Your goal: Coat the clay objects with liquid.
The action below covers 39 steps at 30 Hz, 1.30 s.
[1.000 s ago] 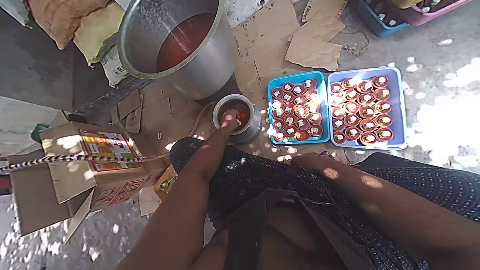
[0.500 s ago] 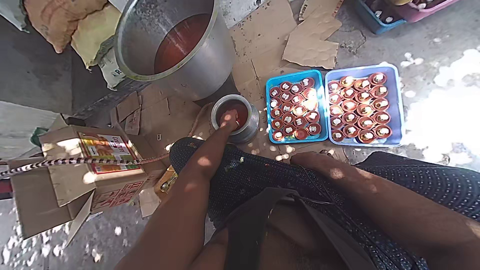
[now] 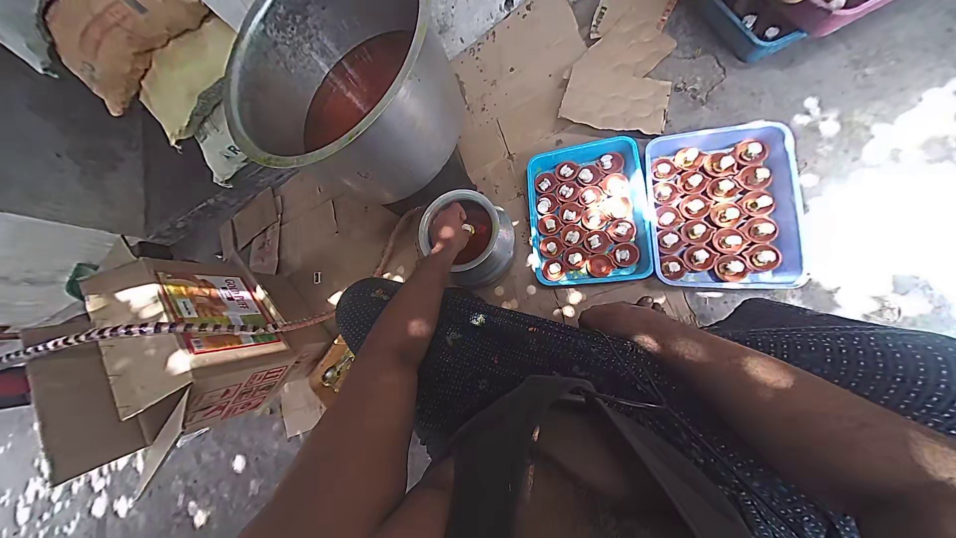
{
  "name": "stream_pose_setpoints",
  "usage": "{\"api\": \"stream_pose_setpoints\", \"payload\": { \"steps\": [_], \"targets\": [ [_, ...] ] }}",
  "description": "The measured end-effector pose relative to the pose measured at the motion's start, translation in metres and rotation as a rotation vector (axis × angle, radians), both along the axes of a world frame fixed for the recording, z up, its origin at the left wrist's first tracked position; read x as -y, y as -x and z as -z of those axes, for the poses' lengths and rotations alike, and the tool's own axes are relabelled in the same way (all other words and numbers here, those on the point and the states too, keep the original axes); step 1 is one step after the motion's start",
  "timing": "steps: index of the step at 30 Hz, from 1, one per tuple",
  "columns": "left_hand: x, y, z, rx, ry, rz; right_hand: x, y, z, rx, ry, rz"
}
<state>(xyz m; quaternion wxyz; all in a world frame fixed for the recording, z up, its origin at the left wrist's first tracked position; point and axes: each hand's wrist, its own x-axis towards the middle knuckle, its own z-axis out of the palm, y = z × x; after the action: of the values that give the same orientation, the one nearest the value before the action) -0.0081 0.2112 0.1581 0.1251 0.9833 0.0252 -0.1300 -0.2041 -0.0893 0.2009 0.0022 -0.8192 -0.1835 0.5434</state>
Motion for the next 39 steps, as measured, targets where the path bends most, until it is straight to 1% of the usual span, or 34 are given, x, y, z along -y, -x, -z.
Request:
{"api": "stream_pose_setpoints", "payload": {
  "steps": [3,6,10,14,18,21,23,28,31,33,36,39],
  "targets": [
    [-0.001,0.002,0.011,-0.056,-0.041,0.044,0.000,0.002,0.001,0.023,-0.007,-0.004],
    [0.002,0.007,0.008,-0.132,-0.080,0.059,-0.005,0.003,-0.006,0.026,0.052,-0.008],
    [0.003,0.008,0.011,-0.171,-0.109,0.062,0.000,0.005,0.015,0.065,-0.003,0.005],
    [-0.002,0.003,0.026,-0.163,-0.143,0.081,0.005,0.003,0.035,0.076,-0.005,-0.008],
    [0.000,0.005,0.025,-0.171,-0.144,0.092,0.003,0.001,0.016,0.040,0.018,0.019],
    [0.001,0.006,0.023,-0.183,-0.156,0.087,0.003,0.002,0.025,0.056,0.024,0.014],
    [0.001,0.007,0.022,-0.190,-0.155,0.085,0.002,0.003,0.022,0.058,0.020,0.004],
    [0.001,0.002,0.011,-0.130,-0.086,0.052,0.002,0.001,0.008,0.034,0.005,-0.017],
    [0.003,-0.003,-0.002,-0.044,-0.020,0.006,0.005,0.002,0.021,0.057,0.002,0.005],
    [0.004,-0.004,-0.010,0.003,0.026,-0.018,0.005,0.004,0.021,0.067,0.016,0.001],
    [0.004,-0.004,-0.009,0.038,0.033,-0.020,0.003,0.003,0.021,0.046,0.040,-0.001],
    [0.003,-0.002,0.001,-0.013,0.000,0.019,0.004,0.004,0.024,0.056,0.013,0.007]
  ]
}}
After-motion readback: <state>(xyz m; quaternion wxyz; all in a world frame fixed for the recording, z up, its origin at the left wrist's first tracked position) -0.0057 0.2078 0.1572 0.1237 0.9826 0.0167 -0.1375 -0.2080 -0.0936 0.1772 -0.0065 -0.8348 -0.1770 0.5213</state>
